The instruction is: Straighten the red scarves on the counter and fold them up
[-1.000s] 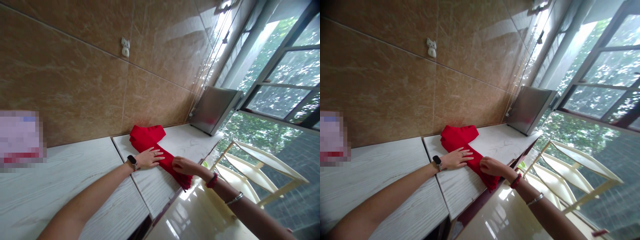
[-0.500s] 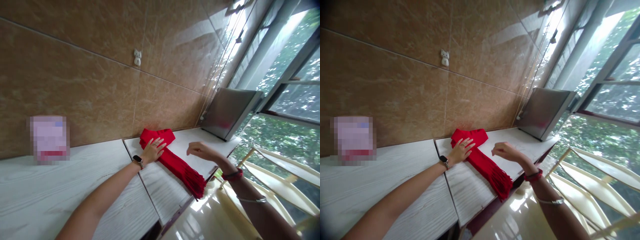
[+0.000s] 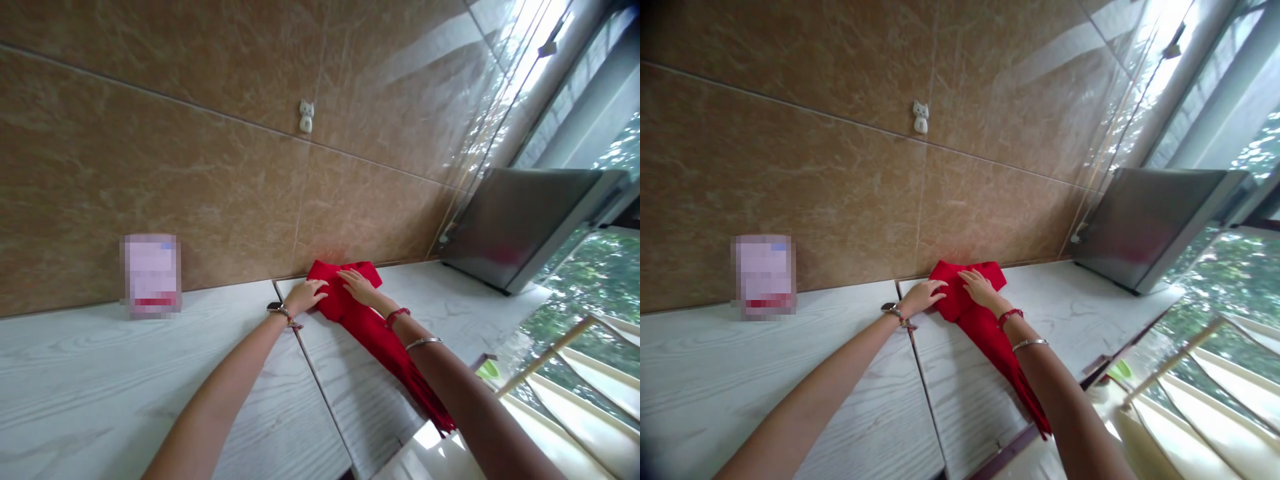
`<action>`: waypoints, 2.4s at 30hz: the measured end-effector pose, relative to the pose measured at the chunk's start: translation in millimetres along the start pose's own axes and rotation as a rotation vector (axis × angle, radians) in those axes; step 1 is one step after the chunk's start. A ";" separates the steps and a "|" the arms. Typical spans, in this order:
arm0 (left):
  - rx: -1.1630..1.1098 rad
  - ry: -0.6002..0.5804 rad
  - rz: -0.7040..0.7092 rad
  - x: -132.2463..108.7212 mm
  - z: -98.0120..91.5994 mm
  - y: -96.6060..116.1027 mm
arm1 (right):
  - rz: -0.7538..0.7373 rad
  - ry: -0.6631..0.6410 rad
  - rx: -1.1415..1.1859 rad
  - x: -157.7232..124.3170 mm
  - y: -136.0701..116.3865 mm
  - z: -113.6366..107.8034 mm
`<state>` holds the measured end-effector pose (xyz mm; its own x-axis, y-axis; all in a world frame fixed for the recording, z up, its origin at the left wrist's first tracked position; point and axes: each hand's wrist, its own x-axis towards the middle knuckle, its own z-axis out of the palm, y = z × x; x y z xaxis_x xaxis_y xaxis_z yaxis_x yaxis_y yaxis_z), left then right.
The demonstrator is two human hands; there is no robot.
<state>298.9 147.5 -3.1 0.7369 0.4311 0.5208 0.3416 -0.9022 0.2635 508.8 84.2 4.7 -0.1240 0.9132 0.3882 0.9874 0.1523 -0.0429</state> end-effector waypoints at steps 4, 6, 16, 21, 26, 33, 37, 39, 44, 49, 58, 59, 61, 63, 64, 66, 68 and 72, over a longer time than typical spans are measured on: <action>-0.087 0.120 0.019 5.8 -6.3 0.4 | -0.018 -0.017 0.014 17.5 3.8 -5.6; -0.148 0.188 0.013 9.9 -8.1 5.1 | 0.000 -0.005 0.019 27.2 4.6 -8.7; 0.100 0.027 -0.154 3.0 1.1 1.6 | -0.009 0.023 0.068 20.7 -1.8 14.5; 0.156 0.145 0.106 1.5 -7.3 7.8 | 0.012 0.062 0.129 7.9 -4.9 29.6; 0.164 -0.079 0.395 -4.4 -11.3 8.1 | 0.024 0.098 0.183 -0.6 -4.7 26.2; 0.368 -0.118 0.490 -4.9 -11.0 3.4 | 0.157 0.187 0.212 -59.4 -19.4 18.6; 0.461 -0.064 0.516 -2.8 -10.6 1.9 | 0.174 0.037 0.105 -82.6 -41.1 10.9; 0.504 -0.025 0.516 -1.7 -11.7 1.2 | 0.163 -0.040 0.049 -84.7 -48.8 5.6; 0.572 0.026 0.443 0.0 -15.4 1.6 | 0.111 -0.125 0.032 -82.6 -53.7 -3.1; 0.607 0.011 0.267 -1.2 -9.4 4.5 | 0.069 -0.145 0.026 -83.1 -53.5 -4.9; 0.254 -0.045 0.461 -8.7 -9.1 7.4 | 0.061 0.019 0.209 -72.3 -23.5 -0.1; 0.204 -0.050 0.480 -8.8 -8.2 8.3 | 0.108 0.083 0.218 -67.0 -13.4 -3.2; 0.116 -0.077 0.514 -7.6 -5.8 11.2 | 0.212 0.194 0.195 -55.0 6.8 -10.6; 0.052 -0.106 0.506 -5.4 -3.1 15.1 | 0.231 0.227 0.152 -43.8 22.0 -16.2; 0.032 -0.114 0.480 -4.2 -2.0 17.2 | 0.193 0.205 0.126 -39.6 26.4 -17.1; 0.016 -0.119 0.412 -2.5 0.1 21.0 | 0.088 0.127 0.078 -34.9 28.6 -14.4; 0.036 -0.101 0.359 -2.1 2.5 23.6 | 0.037 0.068 0.022 -34.4 25.5 -7.7; 0.116 -0.092 0.309 -4.0 10.5 24.3 | 0.072 0.133 -0.009 -37.0 22.1 1.7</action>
<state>310.4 123.7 -7.2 0.8637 0.1385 0.4846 0.1543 -0.9880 0.0074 535.0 54.5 -12.1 -0.0398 0.8636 0.5026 0.9941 0.0849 -0.0671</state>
